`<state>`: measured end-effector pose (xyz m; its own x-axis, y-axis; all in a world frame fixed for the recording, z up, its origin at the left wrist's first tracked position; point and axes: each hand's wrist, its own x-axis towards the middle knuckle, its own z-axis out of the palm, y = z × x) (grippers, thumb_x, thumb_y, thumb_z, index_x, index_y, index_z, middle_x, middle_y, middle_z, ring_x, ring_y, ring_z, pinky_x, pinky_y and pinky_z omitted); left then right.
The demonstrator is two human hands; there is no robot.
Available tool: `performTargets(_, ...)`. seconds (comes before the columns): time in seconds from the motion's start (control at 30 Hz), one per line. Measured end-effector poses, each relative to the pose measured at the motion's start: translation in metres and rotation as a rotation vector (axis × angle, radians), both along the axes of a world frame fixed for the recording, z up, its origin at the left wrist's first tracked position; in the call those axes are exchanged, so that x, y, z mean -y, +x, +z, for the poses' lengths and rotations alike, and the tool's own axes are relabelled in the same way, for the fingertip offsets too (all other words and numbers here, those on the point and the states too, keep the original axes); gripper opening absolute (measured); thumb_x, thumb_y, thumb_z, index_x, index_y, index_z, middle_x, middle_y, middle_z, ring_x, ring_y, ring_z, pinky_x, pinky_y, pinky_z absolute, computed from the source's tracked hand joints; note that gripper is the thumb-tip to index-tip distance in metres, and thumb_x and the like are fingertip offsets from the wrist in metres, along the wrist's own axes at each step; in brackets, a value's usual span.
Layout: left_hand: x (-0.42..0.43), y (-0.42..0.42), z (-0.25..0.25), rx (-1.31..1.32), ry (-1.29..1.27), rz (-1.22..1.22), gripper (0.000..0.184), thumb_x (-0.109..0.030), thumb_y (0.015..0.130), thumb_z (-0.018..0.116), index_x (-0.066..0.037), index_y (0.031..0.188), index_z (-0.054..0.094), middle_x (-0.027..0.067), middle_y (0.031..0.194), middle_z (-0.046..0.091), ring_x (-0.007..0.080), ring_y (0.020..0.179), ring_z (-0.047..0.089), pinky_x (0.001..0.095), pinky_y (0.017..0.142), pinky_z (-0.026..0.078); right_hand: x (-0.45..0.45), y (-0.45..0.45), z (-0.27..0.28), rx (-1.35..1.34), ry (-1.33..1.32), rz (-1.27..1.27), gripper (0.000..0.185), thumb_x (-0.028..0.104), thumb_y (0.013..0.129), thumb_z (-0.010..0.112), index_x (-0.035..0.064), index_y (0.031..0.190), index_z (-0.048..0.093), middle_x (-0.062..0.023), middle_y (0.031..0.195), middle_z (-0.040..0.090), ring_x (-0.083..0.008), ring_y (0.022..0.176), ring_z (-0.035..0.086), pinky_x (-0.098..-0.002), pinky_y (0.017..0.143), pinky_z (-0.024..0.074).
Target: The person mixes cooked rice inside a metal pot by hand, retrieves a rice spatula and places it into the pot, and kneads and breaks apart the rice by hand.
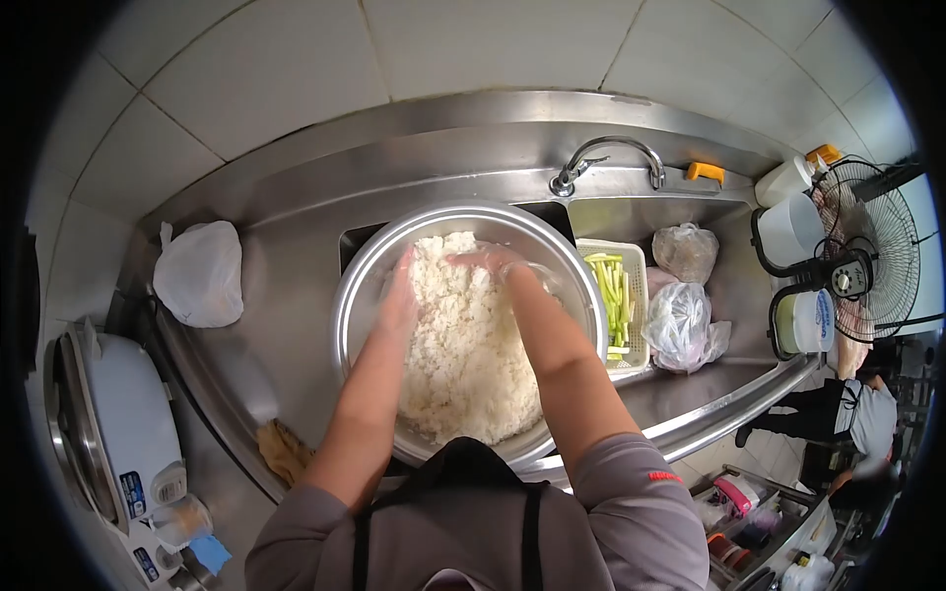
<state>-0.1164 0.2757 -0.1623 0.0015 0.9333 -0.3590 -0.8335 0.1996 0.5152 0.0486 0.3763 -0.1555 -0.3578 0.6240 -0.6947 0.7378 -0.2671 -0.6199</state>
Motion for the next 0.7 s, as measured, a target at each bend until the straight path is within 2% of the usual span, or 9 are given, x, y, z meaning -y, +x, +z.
performTargets(0.1,-0.005,0.009,0.023,-0.322,-0.1,-0.044,0.056,-0.037,0.083,0.057,-0.002,0.125,0.045,0.011,0.124,0.05,0.0211,0.113,0.048,0.0322,0.095,0.037,0.007,-0.007,0.018,-0.2,-0.06,0.194,0.098,0.063,0.055,0.07,-0.0046,0.122,0.048,-0.0208,0.12,0.053,-0.0303,0.112,0.049,-0.038,0.091,0.0394)
performTargets(0.17,-0.023,0.002,-0.002,-0.691,-0.212,-0.203,0.058,-0.037,0.08,0.061,-0.002,0.123,0.047,0.0113,0.121,0.052,0.02,0.108,0.051,0.0311,0.09,0.04,0.01,-0.007,0.007,0.019,0.108,0.251,0.081,0.061,0.063,0.067,-0.0001,0.115,0.056,-0.0245,0.126,0.045,-0.0311,0.117,0.045,-0.0392,0.09,0.0413)
performTargets(0.3,-0.021,0.005,0.0,-0.61,-0.164,-0.195,0.05,-0.029,0.079,0.06,0.002,0.118,0.051,0.0139,0.111,0.056,0.0196,0.098,0.054,0.0311,0.081,0.043,0.03,-0.02,0.048,0.306,0.22,0.198,0.079,0.047,0.063,0.075,-0.0026,0.119,0.05,-0.0161,0.11,0.058,-0.0221,0.106,0.053,-0.0302,0.089,0.0414)
performTargets(0.37,-0.007,0.015,0.028,-0.648,-0.212,-0.136,0.045,-0.024,0.079,0.058,0.003,0.114,0.053,0.0148,0.106,0.058,0.0196,0.092,0.056,0.0314,0.077,0.044,0.028,-0.01,-0.044,-0.435,-0.018,-0.202,0.076,0.034,0.064,0.077,-0.0018,0.123,0.046,-0.0157,0.112,0.057,-0.0217,0.106,0.052,-0.03,0.09,0.0415)
performTargets(0.43,0.004,0.021,0.021,-0.705,-0.212,-0.086,0.042,-0.022,0.078,0.057,0.004,0.111,0.055,0.0146,0.103,0.059,0.0195,0.088,0.057,0.0316,0.074,0.045,0.038,0.0,-0.051,-0.715,-0.077,-0.365,0.076,0.022,0.064,0.078,-0.0013,0.127,0.041,-0.0153,0.114,0.056,-0.0214,0.107,0.052,-0.0296,0.091,0.0412)
performTargets(0.5,0.013,0.02,0.017,-0.703,-0.165,-0.073,0.04,-0.021,0.077,0.056,0.004,0.108,0.057,0.0141,0.101,0.059,0.0191,0.086,0.057,0.0315,0.072,0.045,0.064,0.003,0.036,-0.543,0.044,-0.28,0.078,0.011,0.064,0.077,-0.0011,0.13,0.036,-0.0148,0.117,0.054,-0.0212,0.108,0.05,-0.0288,0.092,0.0404)
performTargets(0.6,0.028,0.019,0.019,-0.646,-0.08,-0.135,0.039,-0.023,0.077,0.056,0.004,0.104,0.059,0.013,0.102,0.06,0.0193,0.088,0.057,0.032,0.075,0.044,0.08,0.011,0.083,-0.346,0.348,-0.172,0.082,0.018,0.063,0.078,-0.0012,0.13,0.035,-0.0165,0.119,0.053,-0.0234,0.108,0.051,-0.0309,0.092,0.0403)
performTargets(0.63,0.028,0.021,0.021,-0.654,-0.085,-0.161,0.039,-0.024,0.078,0.055,0.004,0.104,0.059,0.0129,0.102,0.06,0.0204,0.091,0.057,0.033,0.077,0.043,0.074,0.017,0.057,-0.128,0.649,-0.07,0.088,0.032,0.061,0.079,-0.0044,0.128,0.035,-0.021,0.117,0.053,-0.0289,0.109,0.05,-0.0329,0.094,0.039)
performTargets(0.7,0.026,0.024,0.025,-0.872,-0.079,-0.249,0.041,-0.028,0.079,0.053,0.004,0.104,0.059,0.0139,0.104,0.06,0.0233,0.098,0.055,0.0344,0.083,0.041,0.068,0.025,0.064,-0.079,0.44,-0.033,0.093,0.041,0.06,0.077,-0.0072,0.127,0.035,-0.0237,0.117,0.052,-0.032,0.11,0.049,-0.0341,0.095,0.0378)
